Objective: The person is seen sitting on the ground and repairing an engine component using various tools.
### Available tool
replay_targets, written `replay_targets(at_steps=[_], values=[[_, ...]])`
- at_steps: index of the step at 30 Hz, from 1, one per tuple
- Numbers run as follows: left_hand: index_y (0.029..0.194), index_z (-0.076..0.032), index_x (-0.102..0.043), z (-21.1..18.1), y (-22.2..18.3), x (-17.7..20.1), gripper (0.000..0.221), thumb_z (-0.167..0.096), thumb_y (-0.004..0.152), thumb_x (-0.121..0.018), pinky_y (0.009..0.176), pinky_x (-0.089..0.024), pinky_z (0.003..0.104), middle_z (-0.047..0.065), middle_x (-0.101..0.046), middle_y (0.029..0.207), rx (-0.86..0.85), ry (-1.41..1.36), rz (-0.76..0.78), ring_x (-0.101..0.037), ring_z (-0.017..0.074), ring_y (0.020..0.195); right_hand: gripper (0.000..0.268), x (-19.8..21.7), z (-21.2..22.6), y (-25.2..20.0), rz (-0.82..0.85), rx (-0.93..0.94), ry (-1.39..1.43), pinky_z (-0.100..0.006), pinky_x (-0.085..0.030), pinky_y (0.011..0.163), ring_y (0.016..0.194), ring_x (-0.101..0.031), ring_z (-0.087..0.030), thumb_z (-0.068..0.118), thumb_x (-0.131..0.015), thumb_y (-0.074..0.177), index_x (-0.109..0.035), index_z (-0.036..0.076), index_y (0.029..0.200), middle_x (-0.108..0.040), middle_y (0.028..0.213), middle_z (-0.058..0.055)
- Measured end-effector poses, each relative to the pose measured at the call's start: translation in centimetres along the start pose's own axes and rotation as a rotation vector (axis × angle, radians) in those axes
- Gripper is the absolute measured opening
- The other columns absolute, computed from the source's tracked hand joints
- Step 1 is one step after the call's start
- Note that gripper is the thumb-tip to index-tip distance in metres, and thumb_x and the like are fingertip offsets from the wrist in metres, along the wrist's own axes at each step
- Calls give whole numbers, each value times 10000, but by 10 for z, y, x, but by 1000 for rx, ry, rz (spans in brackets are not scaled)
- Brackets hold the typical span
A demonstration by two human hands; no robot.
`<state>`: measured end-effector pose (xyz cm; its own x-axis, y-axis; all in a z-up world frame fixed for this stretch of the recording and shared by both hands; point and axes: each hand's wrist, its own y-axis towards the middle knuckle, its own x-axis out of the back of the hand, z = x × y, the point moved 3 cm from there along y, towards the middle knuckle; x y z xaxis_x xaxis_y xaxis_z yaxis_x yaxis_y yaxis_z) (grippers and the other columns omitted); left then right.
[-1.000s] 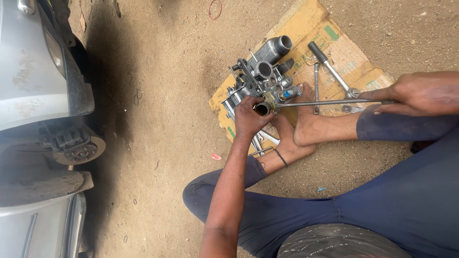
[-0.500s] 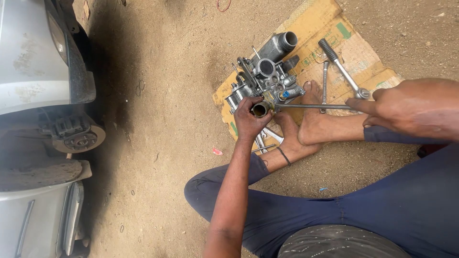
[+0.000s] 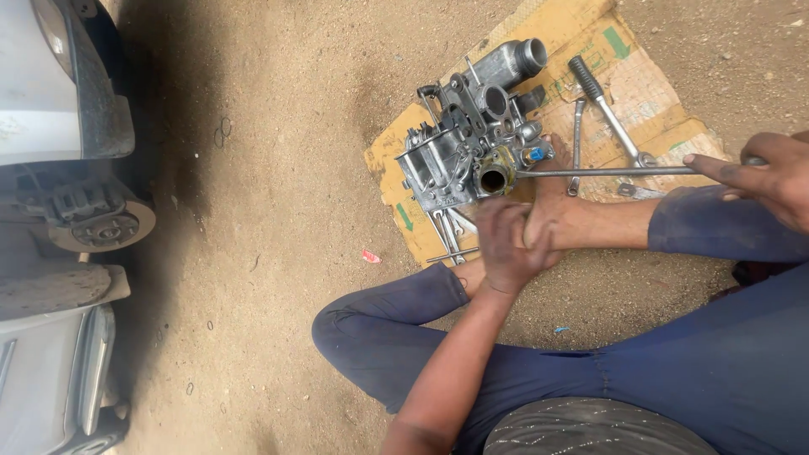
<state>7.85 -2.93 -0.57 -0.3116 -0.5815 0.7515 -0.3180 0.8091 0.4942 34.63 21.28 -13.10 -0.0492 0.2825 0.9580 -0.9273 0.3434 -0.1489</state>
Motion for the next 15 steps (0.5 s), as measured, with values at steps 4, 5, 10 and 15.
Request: replay_targets(at_steps=[4, 5, 10, 15], values=[[1525, -177, -457, -81, 17, -58, 711, -440, 915, -712, 1361, -251, 558, 77, -487, 1554, -138, 117, 363, -438, 288, 1518, 604, -62, 0, -21, -262, 26, 390, -287, -620, 692, 702, -674, -133, 136, -648, 874, -609, 197, 1473, -610, 822, -72], [1560, -184, -398, -90, 19, -71, 695, -396, 960, -678, 1351, -232, 526, 61, -494, 1561, -165, 85, 318, -446, 249, 1495, 580, -82, -8, -23, -264, -20, 439, -285, -594, 664, 683, -652, -134, 122, -661, 901, -606, 178, 1476, -609, 814, -70], [1604, -178, -307, -114, 33, -118, 728, -367, 988, -645, 1121, -359, 409, 30, -567, 1411, -170, -129, 257, -546, 178, 1201, 515, -120, -29, -41, -149, -153, 302, -284, -557, 598, 630, -610, -148, 172, -806, 913, -649, 174, 1404, -653, 796, -76], [1576, -251, -363, -111, 16, -148, 767, -484, 930, -704, 795, -438, 283, -90, -591, 991, -60, -113, 392, -598, 76, 859, 533, -157, -69, -32, -94, -122, 798, -304, -592, 647, 666, -722, -186, 154, -769, 824, -662, 90, 1342, -722, 786, -101]])
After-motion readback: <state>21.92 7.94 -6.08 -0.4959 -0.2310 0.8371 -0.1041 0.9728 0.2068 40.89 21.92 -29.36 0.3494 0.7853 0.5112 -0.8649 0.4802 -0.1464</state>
